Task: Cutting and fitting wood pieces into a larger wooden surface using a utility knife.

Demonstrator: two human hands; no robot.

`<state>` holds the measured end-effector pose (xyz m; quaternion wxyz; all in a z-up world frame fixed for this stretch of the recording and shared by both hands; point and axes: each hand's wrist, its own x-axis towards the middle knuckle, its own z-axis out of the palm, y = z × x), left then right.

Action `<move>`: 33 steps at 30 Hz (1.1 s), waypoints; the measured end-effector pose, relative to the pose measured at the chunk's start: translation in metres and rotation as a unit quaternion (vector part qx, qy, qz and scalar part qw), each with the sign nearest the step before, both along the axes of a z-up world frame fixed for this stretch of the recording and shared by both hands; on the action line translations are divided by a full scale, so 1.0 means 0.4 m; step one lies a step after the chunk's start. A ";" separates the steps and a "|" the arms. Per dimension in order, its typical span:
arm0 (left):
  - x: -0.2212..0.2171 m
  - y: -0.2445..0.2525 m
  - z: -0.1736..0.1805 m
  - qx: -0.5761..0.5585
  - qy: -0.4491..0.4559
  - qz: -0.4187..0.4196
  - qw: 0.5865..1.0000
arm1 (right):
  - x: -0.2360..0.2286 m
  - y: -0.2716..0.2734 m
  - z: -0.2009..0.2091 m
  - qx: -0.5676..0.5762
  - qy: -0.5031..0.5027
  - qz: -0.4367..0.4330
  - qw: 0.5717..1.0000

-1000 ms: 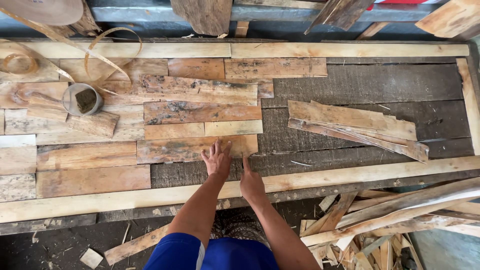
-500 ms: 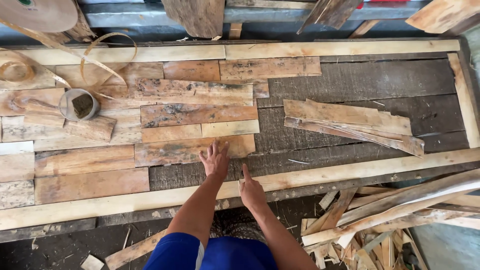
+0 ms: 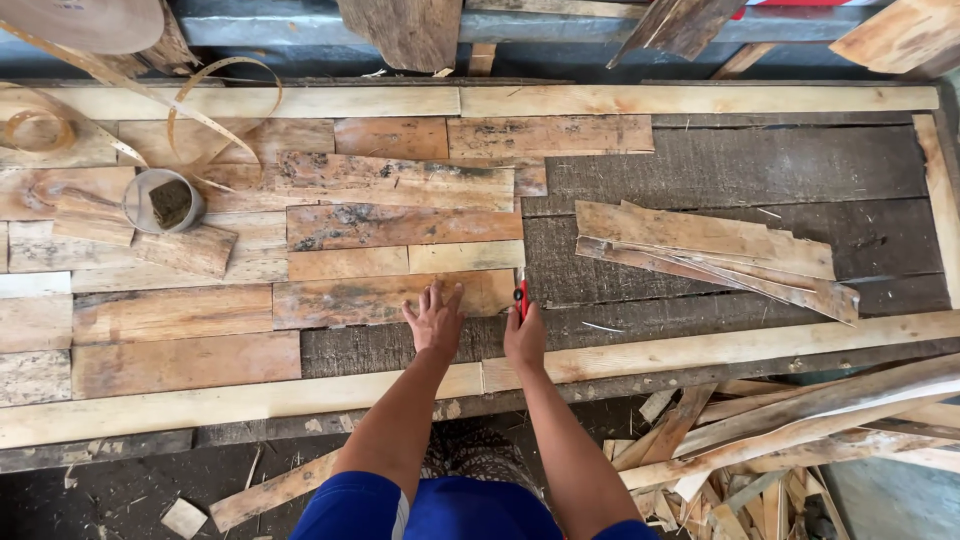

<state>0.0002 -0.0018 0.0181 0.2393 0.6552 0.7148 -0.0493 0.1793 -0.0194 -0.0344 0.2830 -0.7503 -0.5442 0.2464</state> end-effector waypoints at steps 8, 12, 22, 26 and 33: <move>0.001 0.003 -0.009 -0.001 0.003 -0.004 1.000 | 0.015 0.092 -0.055 -0.029 0.040 -0.036 0.998; 0.000 0.007 -0.036 0.002 0.009 -0.010 1.000 | 0.005 0.103 -0.060 -0.024 0.042 -0.038 0.998; -0.003 0.001 -0.034 -0.002 0.006 -0.012 1.000 | -0.065 0.100 0.055 -0.015 0.059 -0.040 0.997; -0.003 0.007 -0.033 -0.007 0.004 -0.012 1.000 | -0.095 0.085 0.107 -0.003 0.060 -0.024 0.998; 0.000 0.005 -0.029 -0.007 0.002 -0.008 1.000 | -0.112 0.072 0.124 0.099 0.005 0.057 0.993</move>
